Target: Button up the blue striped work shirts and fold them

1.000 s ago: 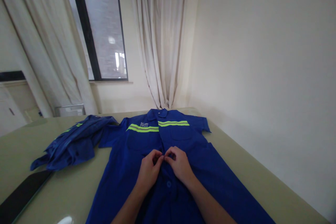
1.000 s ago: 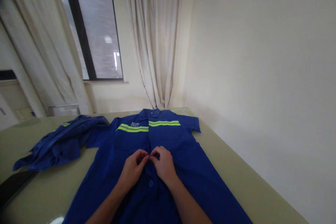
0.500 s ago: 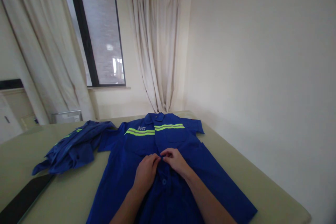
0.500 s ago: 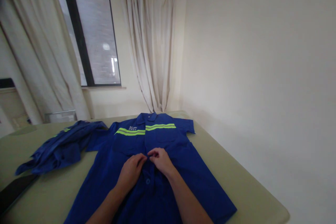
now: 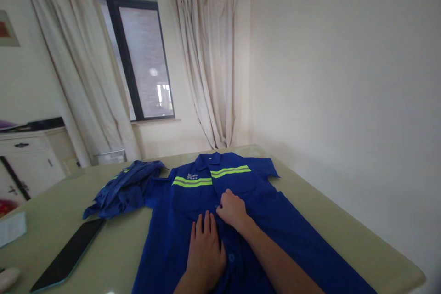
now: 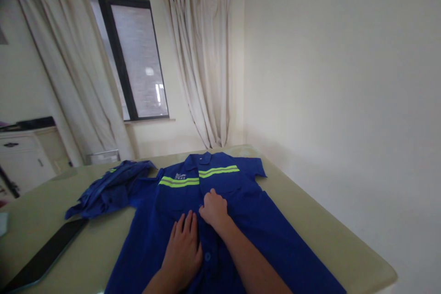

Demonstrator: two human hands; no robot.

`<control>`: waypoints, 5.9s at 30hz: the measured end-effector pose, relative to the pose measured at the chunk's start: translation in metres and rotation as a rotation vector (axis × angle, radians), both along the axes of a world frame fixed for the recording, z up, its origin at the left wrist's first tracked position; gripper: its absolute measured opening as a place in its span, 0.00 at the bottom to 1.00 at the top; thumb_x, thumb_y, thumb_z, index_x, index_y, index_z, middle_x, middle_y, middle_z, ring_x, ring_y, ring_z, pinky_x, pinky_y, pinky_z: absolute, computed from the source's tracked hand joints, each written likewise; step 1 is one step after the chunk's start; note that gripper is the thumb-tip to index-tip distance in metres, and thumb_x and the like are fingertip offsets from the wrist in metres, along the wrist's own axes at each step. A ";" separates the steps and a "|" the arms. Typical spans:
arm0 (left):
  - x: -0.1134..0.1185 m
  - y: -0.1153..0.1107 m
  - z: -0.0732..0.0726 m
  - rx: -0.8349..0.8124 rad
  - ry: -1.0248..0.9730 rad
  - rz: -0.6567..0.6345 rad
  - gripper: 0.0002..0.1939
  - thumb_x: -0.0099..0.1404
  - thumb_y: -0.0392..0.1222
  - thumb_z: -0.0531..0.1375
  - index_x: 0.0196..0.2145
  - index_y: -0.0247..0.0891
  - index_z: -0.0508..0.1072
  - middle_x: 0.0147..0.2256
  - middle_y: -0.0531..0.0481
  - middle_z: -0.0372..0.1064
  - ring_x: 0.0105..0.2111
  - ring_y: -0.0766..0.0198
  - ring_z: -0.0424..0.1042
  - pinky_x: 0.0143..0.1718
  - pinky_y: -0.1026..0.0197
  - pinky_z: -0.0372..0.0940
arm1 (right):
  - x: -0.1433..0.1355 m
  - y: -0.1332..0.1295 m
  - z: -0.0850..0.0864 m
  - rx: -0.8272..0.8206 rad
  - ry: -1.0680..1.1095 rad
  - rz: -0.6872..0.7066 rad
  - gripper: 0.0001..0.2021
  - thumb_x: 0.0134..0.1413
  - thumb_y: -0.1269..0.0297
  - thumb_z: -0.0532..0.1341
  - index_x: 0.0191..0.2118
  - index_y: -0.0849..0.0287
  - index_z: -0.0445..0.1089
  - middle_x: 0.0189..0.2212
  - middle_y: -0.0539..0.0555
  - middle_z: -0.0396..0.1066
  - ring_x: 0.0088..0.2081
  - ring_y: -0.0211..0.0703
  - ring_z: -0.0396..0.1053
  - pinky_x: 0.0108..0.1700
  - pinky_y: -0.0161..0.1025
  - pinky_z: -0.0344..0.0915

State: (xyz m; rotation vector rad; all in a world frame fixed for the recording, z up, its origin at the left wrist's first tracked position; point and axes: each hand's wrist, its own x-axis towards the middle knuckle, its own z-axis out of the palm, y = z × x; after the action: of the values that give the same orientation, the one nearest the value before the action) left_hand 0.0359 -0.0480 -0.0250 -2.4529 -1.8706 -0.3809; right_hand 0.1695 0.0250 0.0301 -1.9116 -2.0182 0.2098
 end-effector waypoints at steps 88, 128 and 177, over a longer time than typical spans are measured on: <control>0.003 0.075 0.023 -0.022 -0.784 -0.058 0.09 0.62 0.30 0.59 0.33 0.40 0.77 0.31 0.51 0.77 0.33 0.60 0.75 0.37 0.60 0.61 | 0.021 0.002 -0.026 0.209 0.705 0.166 0.04 0.52 0.73 0.65 0.32 0.58 0.78 0.28 0.50 0.70 0.28 0.39 0.67 0.31 0.34 0.63; -0.006 0.087 0.024 -0.178 -1.094 -0.070 0.09 0.60 0.46 0.61 0.31 0.39 0.78 0.30 0.49 0.79 0.32 0.58 0.78 0.35 0.59 0.69 | 0.021 0.003 -0.027 0.174 0.614 0.164 0.04 0.51 0.72 0.66 0.34 0.57 0.77 0.26 0.46 0.67 0.26 0.37 0.64 0.30 0.35 0.60; 0.000 0.075 0.028 0.001 -0.782 -0.169 0.10 0.66 0.32 0.54 0.37 0.43 0.73 0.36 0.50 0.75 0.39 0.58 0.74 0.42 0.59 0.64 | 0.026 -0.007 -0.010 0.154 0.519 0.158 0.10 0.48 0.67 0.69 0.39 0.56 0.77 0.36 0.52 0.71 0.33 0.42 0.67 0.38 0.38 0.64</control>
State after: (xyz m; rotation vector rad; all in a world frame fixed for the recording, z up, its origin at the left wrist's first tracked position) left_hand 0.0360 0.0273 0.0029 -2.6892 -1.8263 -1.5289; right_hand 0.1956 0.0184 0.0204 -1.4200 -1.7671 0.5155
